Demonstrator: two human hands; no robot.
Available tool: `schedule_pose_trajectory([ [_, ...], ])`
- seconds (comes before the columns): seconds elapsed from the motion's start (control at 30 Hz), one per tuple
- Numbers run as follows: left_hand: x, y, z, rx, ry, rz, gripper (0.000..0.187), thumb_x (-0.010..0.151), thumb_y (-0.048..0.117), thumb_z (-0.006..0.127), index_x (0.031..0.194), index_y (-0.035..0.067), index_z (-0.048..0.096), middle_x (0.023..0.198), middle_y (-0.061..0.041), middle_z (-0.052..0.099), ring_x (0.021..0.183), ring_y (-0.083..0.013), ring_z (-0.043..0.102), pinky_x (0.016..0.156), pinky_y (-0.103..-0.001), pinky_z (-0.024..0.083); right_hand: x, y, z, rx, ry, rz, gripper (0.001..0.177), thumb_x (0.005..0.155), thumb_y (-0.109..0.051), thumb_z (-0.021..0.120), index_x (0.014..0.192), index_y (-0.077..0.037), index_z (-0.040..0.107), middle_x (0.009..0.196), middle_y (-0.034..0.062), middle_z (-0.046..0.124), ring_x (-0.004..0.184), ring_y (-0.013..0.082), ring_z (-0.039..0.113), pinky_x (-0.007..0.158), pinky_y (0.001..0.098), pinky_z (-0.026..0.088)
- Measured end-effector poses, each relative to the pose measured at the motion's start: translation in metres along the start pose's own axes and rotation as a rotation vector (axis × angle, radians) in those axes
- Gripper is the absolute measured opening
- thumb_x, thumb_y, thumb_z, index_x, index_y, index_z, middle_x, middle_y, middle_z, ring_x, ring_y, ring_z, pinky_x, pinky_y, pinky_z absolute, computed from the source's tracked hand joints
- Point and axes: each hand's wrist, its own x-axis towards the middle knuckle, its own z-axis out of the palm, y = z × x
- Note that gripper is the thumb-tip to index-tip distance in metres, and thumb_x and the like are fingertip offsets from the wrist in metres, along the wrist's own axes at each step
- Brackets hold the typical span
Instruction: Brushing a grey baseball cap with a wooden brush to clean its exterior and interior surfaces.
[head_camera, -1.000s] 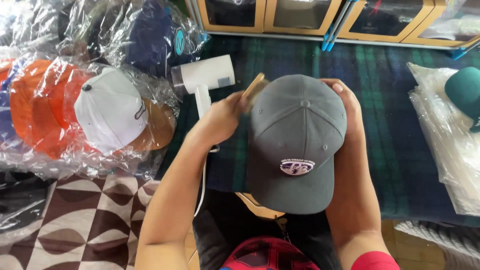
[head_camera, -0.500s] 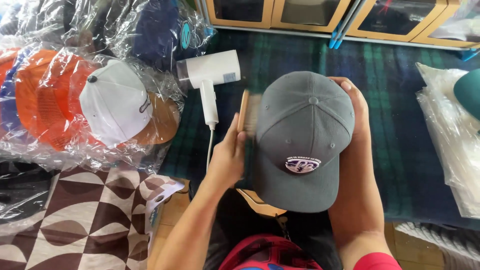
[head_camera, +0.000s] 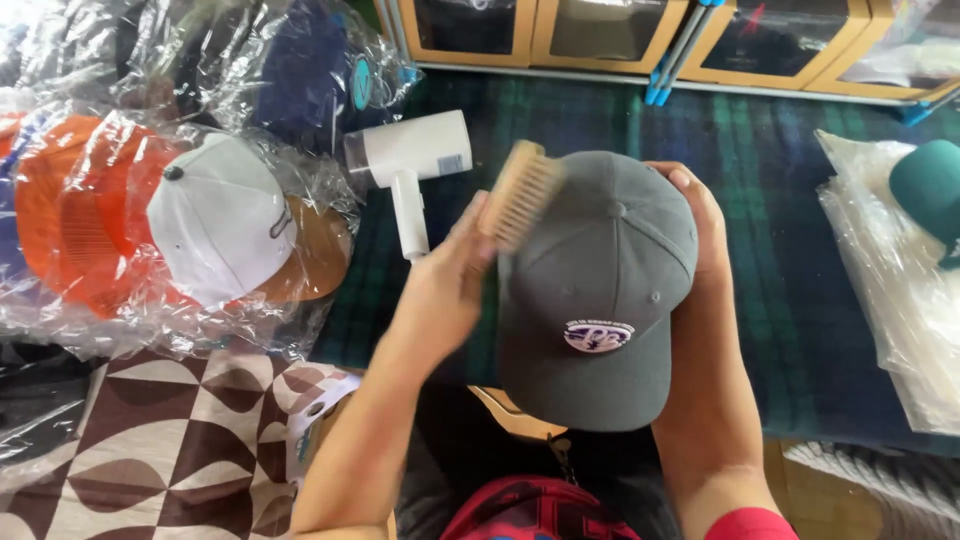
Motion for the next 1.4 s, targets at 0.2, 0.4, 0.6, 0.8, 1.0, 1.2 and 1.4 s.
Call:
schedule_pose_trajectory([
  [0.2, -0.037, -0.045, -0.002, 0.036, -0.363, -0.706, 0.045, 0.106, 0.038, 0.047, 0.149, 0.030, 0.055, 0.135, -0.013, 0.069, 0.125, -0.0394, 0.063, 0.108, -0.053, 0.048, -0.017, -0.013, 0.001, 0.144, 0.043, -0.009, 0.045, 0.094, -0.043, 0.048, 0.117, -0.013, 0.074, 0.116, 0.0072, 0.075, 0.106, 0.0244, 0.071, 0.087, 0.0404, 0.058],
  [0.4, 0.002, 0.054, -0.024, 0.088, -0.080, 0.246, 0.044, 0.095, 0.029, 0.074, 0.137, 0.021, 0.065, 0.091, -0.006, 0.074, 0.074, -0.0296, 0.074, 0.061, -0.040, 0.062, -0.024, -0.027, -0.002, 0.260, 0.063, -0.001, 0.048, 0.093, -0.045, 0.047, 0.116, -0.012, 0.073, 0.116, 0.0075, 0.075, 0.106, 0.0232, 0.070, 0.089, 0.0398, 0.057],
  [0.6, 0.104, 0.034, -0.007, 0.359, -0.516, 0.100, 0.047, 0.105, 0.029, 0.048, 0.148, 0.012, 0.052, 0.147, -0.002, 0.060, 0.063, -0.0261, 0.074, 0.050, -0.041, 0.061, -0.035, -0.043, -0.008, 0.400, 0.092, -0.018, 0.050, 0.093, -0.047, 0.046, 0.116, -0.011, 0.073, 0.117, 0.0077, 0.075, 0.107, 0.0220, 0.069, 0.091, 0.0392, 0.056],
  [0.8, 0.084, -0.024, -0.005, 0.089, -0.699, -0.728, 0.035, 0.110, 0.035, 0.039, 0.099, 0.007, 0.055, 0.074, -0.016, 0.062, 0.042, -0.0292, 0.058, 0.034, -0.041, 0.045, -0.046, -0.054, -0.013, 0.553, 0.122, -0.033, 0.053, 0.092, -0.049, 0.046, 0.116, -0.010, 0.073, 0.118, 0.0080, 0.074, 0.108, 0.0208, 0.069, 0.093, 0.0385, 0.055],
  [1.0, 0.048, -0.017, -0.023, -0.098, -0.153, -0.563, 0.033, 0.103, 0.035, 0.050, 0.126, 0.019, 0.068, 0.070, 0.001, 0.054, 0.059, -0.0117, 0.048, 0.053, -0.031, 0.041, -0.049, -0.053, -0.022, 0.478, 0.482, -0.426, 0.019, 0.099, -0.020, 0.060, 0.097, -0.008, 0.075, 0.101, 0.0063, 0.073, 0.096, 0.0166, 0.063, 0.086, 0.0350, 0.050],
  [1.2, 0.074, 0.082, 0.021, -1.103, 0.125, -0.290, 0.033, 0.089, 0.012, 0.076, 0.111, 0.005, 0.052, 0.096, -0.008, 0.063, 0.080, -0.0176, 0.067, 0.077, -0.034, 0.063, -0.154, -0.147, -0.048, 0.003, 0.422, -0.851, 0.059, 0.093, -0.034, 0.075, 0.138, -0.001, 0.054, 0.111, 0.0153, 0.071, 0.118, 0.0310, 0.064, 0.097, 0.0422, 0.058],
  [1.4, 0.083, 0.123, 0.037, -0.998, -0.092, -0.334, 0.027, 0.090, 0.029, 0.071, 0.088, 0.013, 0.050, 0.062, -0.006, 0.061, 0.039, -0.0126, 0.052, 0.029, -0.030, 0.040, -0.152, -0.150, -0.038, 0.079, 0.384, -0.674, 0.070, 0.103, 0.000, 0.064, 0.162, -0.008, 0.027, 0.146, 0.0239, 0.049, 0.108, 0.0269, 0.070, 0.080, 0.0302, 0.064],
])
